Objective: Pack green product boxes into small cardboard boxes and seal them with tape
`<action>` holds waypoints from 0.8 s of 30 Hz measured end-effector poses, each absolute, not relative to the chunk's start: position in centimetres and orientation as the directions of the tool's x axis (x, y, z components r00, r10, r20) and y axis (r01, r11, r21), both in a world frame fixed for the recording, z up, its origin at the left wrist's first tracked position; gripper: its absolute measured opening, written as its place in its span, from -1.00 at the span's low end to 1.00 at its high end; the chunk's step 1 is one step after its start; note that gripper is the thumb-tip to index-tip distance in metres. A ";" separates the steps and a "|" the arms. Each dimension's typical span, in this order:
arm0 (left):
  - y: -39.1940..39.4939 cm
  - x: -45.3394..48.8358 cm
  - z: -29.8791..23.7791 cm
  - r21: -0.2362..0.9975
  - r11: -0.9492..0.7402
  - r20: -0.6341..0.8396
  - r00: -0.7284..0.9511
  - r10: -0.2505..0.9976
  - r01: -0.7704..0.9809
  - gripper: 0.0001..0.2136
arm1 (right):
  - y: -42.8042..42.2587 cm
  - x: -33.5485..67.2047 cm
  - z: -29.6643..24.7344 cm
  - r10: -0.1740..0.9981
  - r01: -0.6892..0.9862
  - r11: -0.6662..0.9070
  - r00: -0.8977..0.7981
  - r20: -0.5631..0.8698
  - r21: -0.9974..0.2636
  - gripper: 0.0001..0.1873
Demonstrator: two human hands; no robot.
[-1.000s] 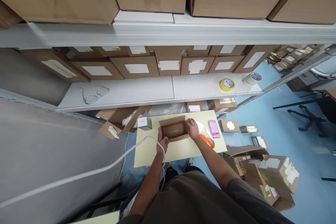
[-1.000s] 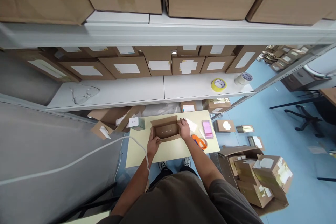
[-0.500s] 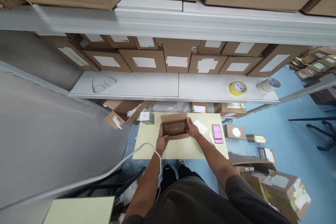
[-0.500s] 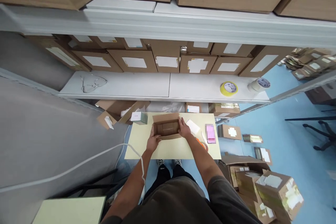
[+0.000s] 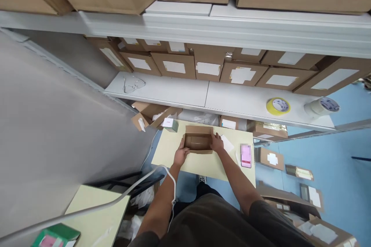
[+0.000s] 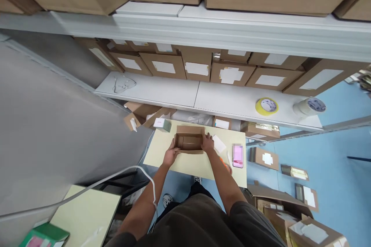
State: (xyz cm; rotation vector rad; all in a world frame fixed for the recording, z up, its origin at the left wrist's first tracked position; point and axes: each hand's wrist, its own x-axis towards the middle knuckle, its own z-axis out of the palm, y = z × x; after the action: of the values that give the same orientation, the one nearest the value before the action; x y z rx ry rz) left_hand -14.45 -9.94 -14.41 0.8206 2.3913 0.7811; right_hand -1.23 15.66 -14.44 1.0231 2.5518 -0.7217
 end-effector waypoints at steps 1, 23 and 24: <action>-10.4 -13.8 -14.2 0.663 0.646 -0.241 -0.709 0.662 0.378 -0.86 | 15.7 -1.4 -14.3 0.565 0.704 0.620 -0.706 -0.427 -0.346 -0.08; -42.8 2.3 -9.0 0.674 0.739 -0.093 -0.995 0.047 -0.028 -0.91 | -11.0 -13.1 -4.6 -0.292 -0.275 0.720 -0.953 0.080 -0.638 -0.51; -44.8 3.7 -9.0 0.675 0.734 -0.095 -0.995 -0.011 -0.072 -0.91 | -14.4 -13.4 -4.3 -0.341 -0.317 0.689 -0.935 0.094 -0.651 -0.46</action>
State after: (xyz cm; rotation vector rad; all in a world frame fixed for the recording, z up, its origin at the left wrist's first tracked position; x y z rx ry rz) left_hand 3.67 -44.83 -8.97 -0.0687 2.8467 1.1128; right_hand -13.38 -14.37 -4.31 -0.5569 2.8559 -1.0907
